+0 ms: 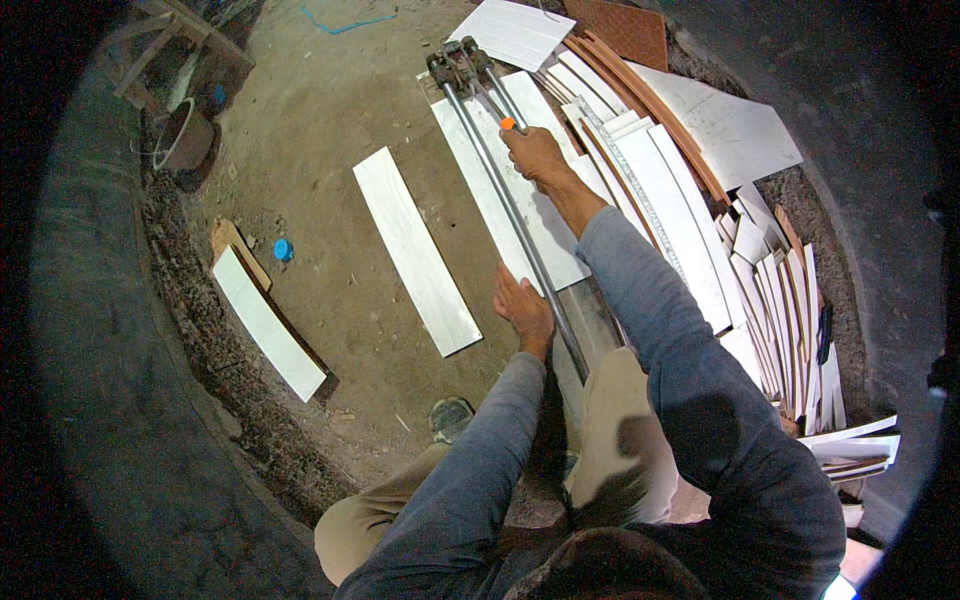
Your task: The person repeatedly places white rectangular panels on a manual tile cutter, aligns them, and cuts them into narrower strips. The cut pieces are set aside on the floor next to the cutter.
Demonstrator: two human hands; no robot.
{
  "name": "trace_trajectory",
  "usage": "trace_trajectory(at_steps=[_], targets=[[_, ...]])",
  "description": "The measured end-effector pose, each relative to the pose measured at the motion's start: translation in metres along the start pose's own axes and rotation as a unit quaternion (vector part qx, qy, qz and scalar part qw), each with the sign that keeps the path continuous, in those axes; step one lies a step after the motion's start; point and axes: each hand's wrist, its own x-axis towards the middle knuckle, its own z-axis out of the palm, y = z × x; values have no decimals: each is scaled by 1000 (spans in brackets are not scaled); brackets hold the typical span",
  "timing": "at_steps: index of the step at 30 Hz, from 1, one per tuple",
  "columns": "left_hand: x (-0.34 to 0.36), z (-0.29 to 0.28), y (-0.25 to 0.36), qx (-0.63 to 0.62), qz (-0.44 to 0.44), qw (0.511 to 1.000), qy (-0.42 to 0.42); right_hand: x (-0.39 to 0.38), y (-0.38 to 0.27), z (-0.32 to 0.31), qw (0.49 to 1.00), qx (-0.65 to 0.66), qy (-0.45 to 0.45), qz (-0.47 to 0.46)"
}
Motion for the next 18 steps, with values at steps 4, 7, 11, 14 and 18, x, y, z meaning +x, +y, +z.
trace_trajectory(at_steps=[4, 7, 11, 14, 18], targets=[[0, 1, -1, -11, -18, 1000, -12, -4, -3, -1, 1000, 21, -10, -5], [0, 1, 0, -19, -7, 1000, -7, -3, -2, -1, 1000, 14, -6, -3], [0, -3, 1, -25, 7, 1000, 0, 1, 5, 1, 1000, -9, -3, 1], [1, -4, 2, -30, 13, 999, 5, 6, 10, 4, 999, -22, 17, -17], [1, -2, 2, -22, 8, 1000, 9, 13, 17, 7, 999, -44, 14, -14]])
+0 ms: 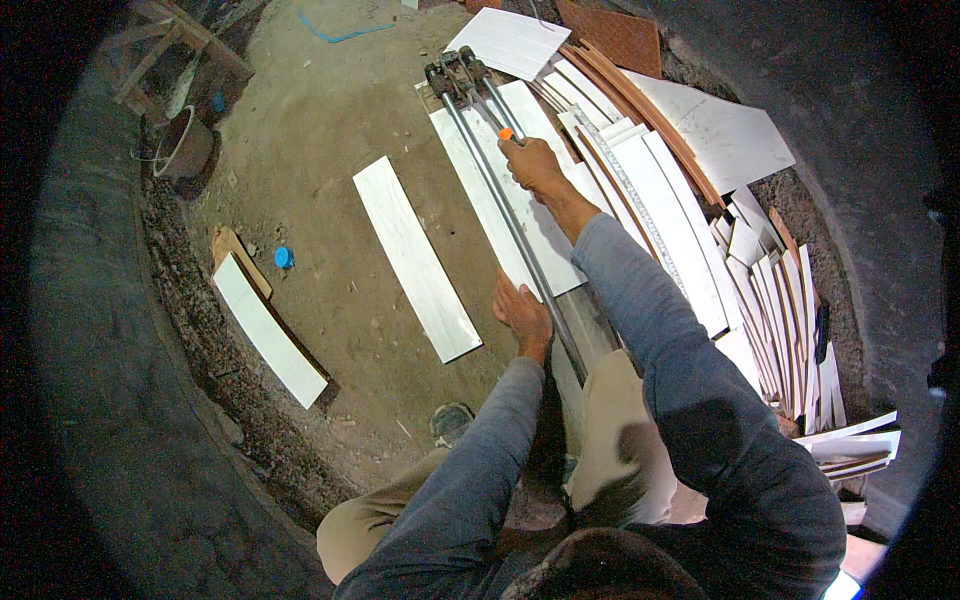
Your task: The person repeatedly places white rectangular panels on a manual tile cutter, aligns them, and cuts them into narrower strips. The cut pieces are set aside on the floor next to the cutter.
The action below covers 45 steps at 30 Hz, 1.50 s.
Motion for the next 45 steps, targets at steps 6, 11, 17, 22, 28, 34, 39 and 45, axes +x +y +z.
trace_trajectory(at_steps=[6, 11, 17, 22, 28, 34, 39, 45], targets=[[0, -1, -2, 9, -18, 1000, -19, 4, 8, 4, 1000, 2, 4, -19], [3, 0, -1, -9, -14, 1000, -19, -2, -9, -5, 1000, -7, -5, -5], [-4, 3, -5, 14, -22, 999, -18, 15, -48, -12, 996, 53, -54, 51], [0, -3, 0, -8, -29, 999, -38, 6, -43, -18, 956, 284, -33, 63], [-18, -31, 9, 84, 22, 993, -75, -169, 95, -61, 964, -111, 45, -239], [7, -60, -17, 54, 129, 981, -138, -327, 210, -30, 920, -234, 34, -314], [5, -91, -26, 3, 98, 990, -106, -344, 210, -37, 947, -219, 7, -233], [67, -79, -31, -234, -146, 959, -64, -340, 198, -22, 965, -192, -12, -181]])
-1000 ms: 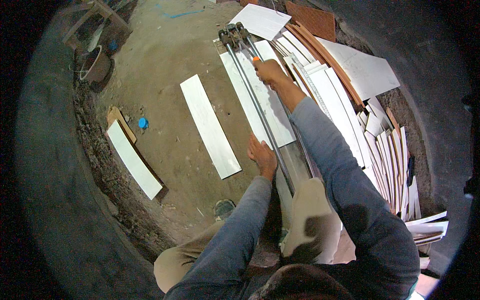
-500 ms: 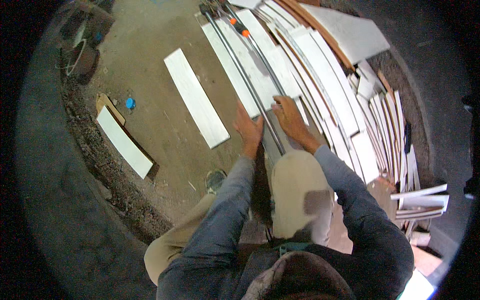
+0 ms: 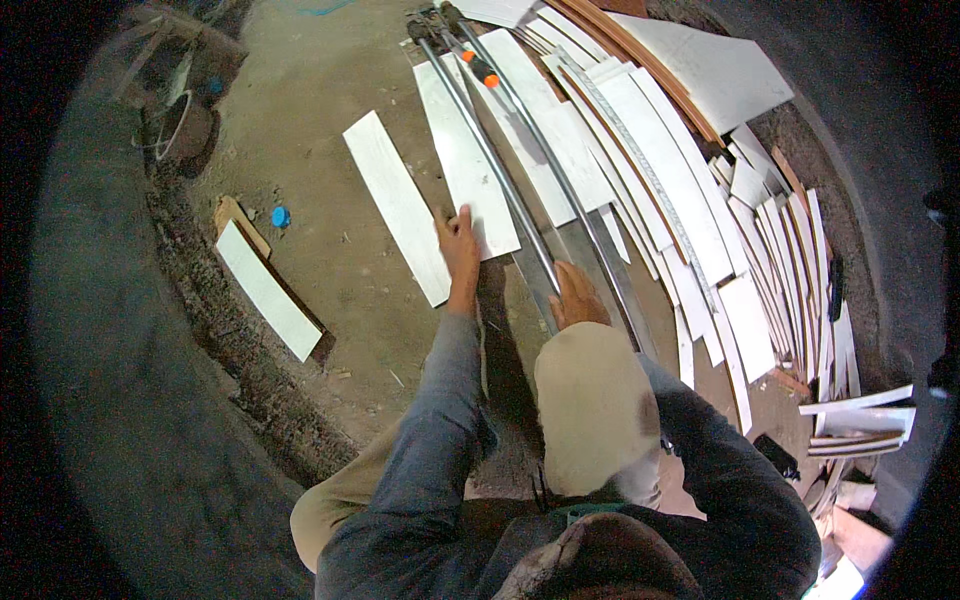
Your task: The person repeatedly places white rectangular panels on a manual tile cutter, aligns them, and cuts them into narrower strips. The cut pieces are set aside on the floor next to the cutter.
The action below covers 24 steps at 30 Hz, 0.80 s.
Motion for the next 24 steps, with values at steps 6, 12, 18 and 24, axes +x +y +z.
trace_trajectory(at_steps=[6, 12, 18, 24], targets=[[59, 9, 4, 129, 9, 991, 30, -5, 9, 9, 1000, 3, 12, -2], [42, -128, 33, 187, -87, 978, 13, -6, 33, 29, 1000, -7, 9, -17], [12, -326, 90, 184, -89, 978, 26, -11, 52, 50, 999, -30, 30, -15], [15, -424, 55, 264, 40, 934, 238, -9, 66, 58, 997, -28, 47, -48]])
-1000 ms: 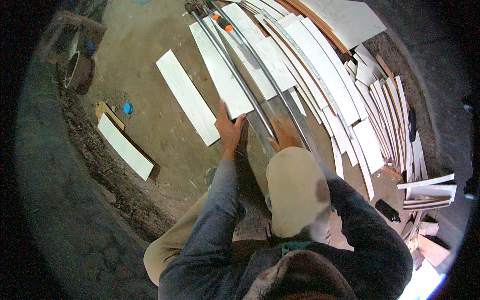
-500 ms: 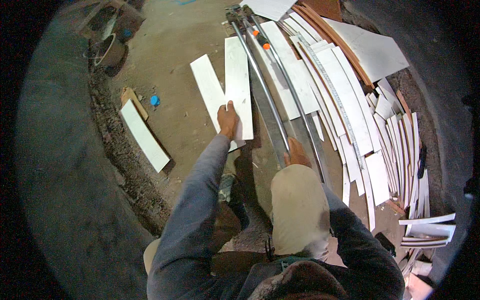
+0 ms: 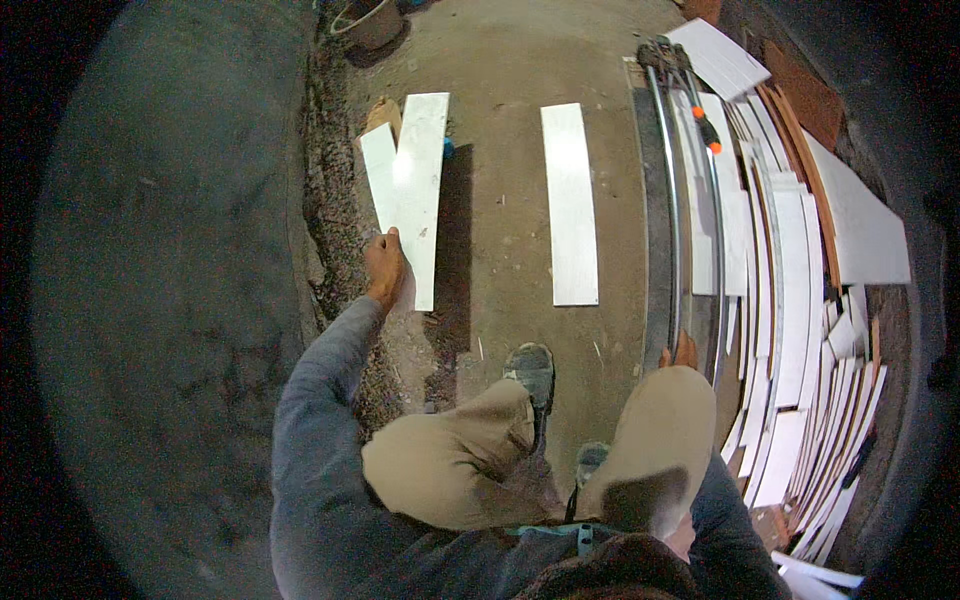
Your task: The person repeatedly places white rectangular panels on a manual tile cutter, aligns them, and cuts them into narrower strips. The cut pieces are set aside on the floor next to the cutter.
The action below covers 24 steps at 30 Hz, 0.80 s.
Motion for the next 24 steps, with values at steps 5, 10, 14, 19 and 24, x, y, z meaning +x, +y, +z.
trace_trajectory(at_steps=[5, 10, 14, 19, 24], targets=[[30, 19, -55, -12, -58, 990, 126, -4, 3, -6, 1000, -22, -3, 0], [55, 30, -73, 29, -174, 969, 173, -3, 0, -12, 999, -2, -40, 36], [66, 30, -100, 15, -98, 982, 163, -4, -8, -11, 995, -85, -15, 46], [85, 39, -136, 48, -175, 977, 114, -6, -8, -20, 995, -15, -61, 81], [83, 41, -136, 113, -161, 968, 159, 1, -2, -20, 999, 0, -42, 13]])
